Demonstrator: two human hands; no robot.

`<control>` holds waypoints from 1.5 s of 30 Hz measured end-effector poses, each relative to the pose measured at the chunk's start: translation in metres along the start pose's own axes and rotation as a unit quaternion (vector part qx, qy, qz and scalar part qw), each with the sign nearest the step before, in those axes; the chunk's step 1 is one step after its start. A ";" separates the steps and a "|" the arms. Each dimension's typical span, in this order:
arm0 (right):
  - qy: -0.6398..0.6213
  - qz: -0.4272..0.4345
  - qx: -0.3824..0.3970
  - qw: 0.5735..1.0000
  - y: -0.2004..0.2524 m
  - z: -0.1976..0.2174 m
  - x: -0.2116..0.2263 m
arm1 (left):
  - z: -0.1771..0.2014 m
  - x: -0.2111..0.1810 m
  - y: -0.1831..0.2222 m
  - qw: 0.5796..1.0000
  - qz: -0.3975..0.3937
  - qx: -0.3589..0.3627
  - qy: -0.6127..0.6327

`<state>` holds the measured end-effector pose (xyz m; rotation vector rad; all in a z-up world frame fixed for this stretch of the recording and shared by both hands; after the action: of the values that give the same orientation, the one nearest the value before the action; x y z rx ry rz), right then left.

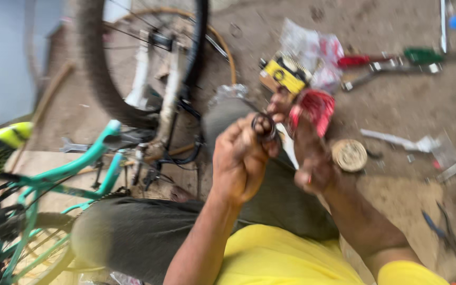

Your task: The person applies grease to a bicycle part and then works on the front wheel and fork assembly of a bicycle by hand.

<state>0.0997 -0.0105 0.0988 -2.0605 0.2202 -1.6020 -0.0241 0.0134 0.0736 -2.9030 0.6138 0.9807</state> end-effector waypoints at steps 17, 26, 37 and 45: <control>-0.106 -0.074 0.143 0.981 -0.031 -0.130 -0.048 | 0.062 -0.080 0.067 0.985 -0.080 -0.062 0.142; -0.061 -0.030 0.123 0.990 -0.042 -0.150 -0.051 | 0.088 -0.103 0.069 0.986 -0.132 -0.082 0.067; 0.285 0.183 0.119 0.933 -0.061 -0.158 -0.025 | 0.096 -0.117 0.073 0.981 -0.164 -0.086 0.050; -0.122 -0.003 0.088 0.989 -0.065 -0.138 -0.040 | 0.088 -0.117 0.076 0.987 -0.142 -0.048 0.055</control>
<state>-0.0538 0.0216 0.1194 -2.0945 -0.0129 -1.3068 -0.1880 -0.0022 0.0793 -3.0293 0.1483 0.8407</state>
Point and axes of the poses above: each hand's wrist, its own y-axis away from the middle knuckle, its own z-axis out of the back of the hand, x = y × z, the point moved 8 cm from there along -y, towards the middle knuckle, and after that the axes turned 11 degrees about -y, right-handed, at the moved point
